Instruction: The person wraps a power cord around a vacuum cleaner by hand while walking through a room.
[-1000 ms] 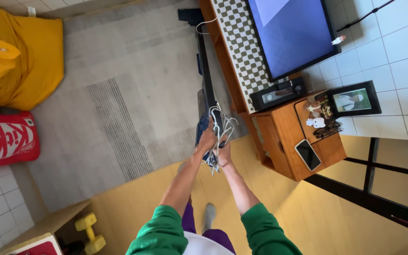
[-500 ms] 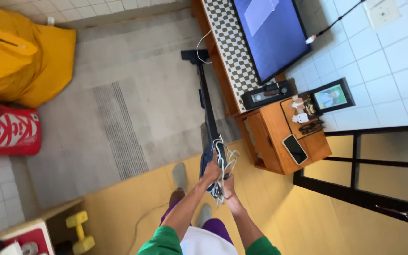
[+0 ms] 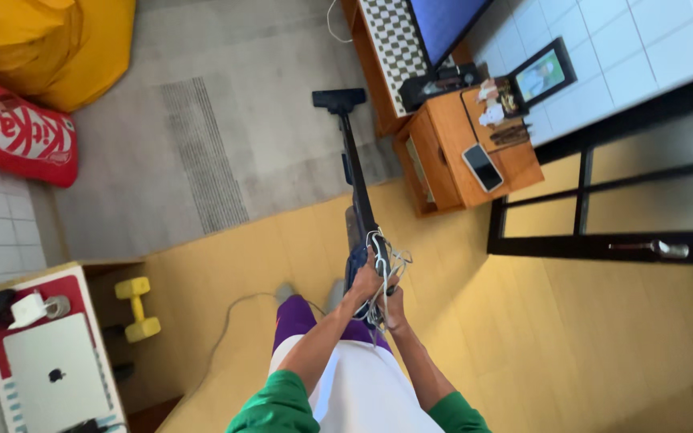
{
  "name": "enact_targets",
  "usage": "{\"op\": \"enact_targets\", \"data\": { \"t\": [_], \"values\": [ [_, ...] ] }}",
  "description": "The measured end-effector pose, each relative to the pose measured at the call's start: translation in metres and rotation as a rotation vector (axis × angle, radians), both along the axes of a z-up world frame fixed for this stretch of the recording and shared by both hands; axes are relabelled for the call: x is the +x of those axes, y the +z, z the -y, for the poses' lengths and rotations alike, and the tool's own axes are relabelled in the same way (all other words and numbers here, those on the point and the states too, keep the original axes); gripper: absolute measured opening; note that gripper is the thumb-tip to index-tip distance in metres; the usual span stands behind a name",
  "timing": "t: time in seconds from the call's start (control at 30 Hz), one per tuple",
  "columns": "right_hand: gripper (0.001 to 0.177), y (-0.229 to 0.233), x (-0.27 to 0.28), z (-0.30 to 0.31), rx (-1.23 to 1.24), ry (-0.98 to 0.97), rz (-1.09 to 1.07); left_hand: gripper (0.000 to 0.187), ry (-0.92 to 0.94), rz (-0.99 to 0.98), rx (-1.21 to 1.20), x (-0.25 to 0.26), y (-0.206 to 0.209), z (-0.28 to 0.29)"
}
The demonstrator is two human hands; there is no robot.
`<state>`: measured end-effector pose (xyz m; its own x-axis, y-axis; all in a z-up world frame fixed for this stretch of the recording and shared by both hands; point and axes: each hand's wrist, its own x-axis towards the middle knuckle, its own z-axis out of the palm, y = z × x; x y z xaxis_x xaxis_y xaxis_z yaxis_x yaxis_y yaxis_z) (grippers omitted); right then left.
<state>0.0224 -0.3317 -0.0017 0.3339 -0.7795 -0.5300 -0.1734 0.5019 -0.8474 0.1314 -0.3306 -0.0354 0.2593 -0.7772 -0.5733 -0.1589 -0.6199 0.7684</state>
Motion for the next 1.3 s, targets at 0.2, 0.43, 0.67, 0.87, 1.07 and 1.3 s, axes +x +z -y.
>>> {"op": "enact_targets", "data": {
  "t": [0.2, 0.43, 0.67, 0.87, 1.07, 1.3],
  "values": [
    [0.035, -0.003, -0.052, -0.094, -0.060, -0.048, -0.182, 0.140, -0.046, 0.037, -0.061, -0.051, 0.000, -0.089],
    [0.032, -0.016, -0.095, -0.236, 0.025, -0.215, -0.218, 0.139, -0.087, -0.080, 0.014, -0.091, 0.011, -0.223],
    [0.030, -0.004, -0.147, -0.353, 0.091, -0.278, -0.244, 0.138, -0.106, -0.070, -0.026, -0.150, 0.010, -0.336],
    [0.026, 0.007, -0.200, -0.434, -0.018, -0.243, -0.232, 0.143, -0.143, -0.047, -0.025, -0.201, 0.022, -0.417],
    [0.026, 0.003, -0.269, -0.532, 0.055, -0.312, -0.077, 0.137, -0.186, -0.037, -0.003, -0.263, 0.049, -0.507],
    [0.038, 0.021, -0.306, -0.630, 0.057, -0.375, -0.160, 0.136, -0.214, -0.081, 0.048, -0.300, 0.072, -0.594]
  ]
}}
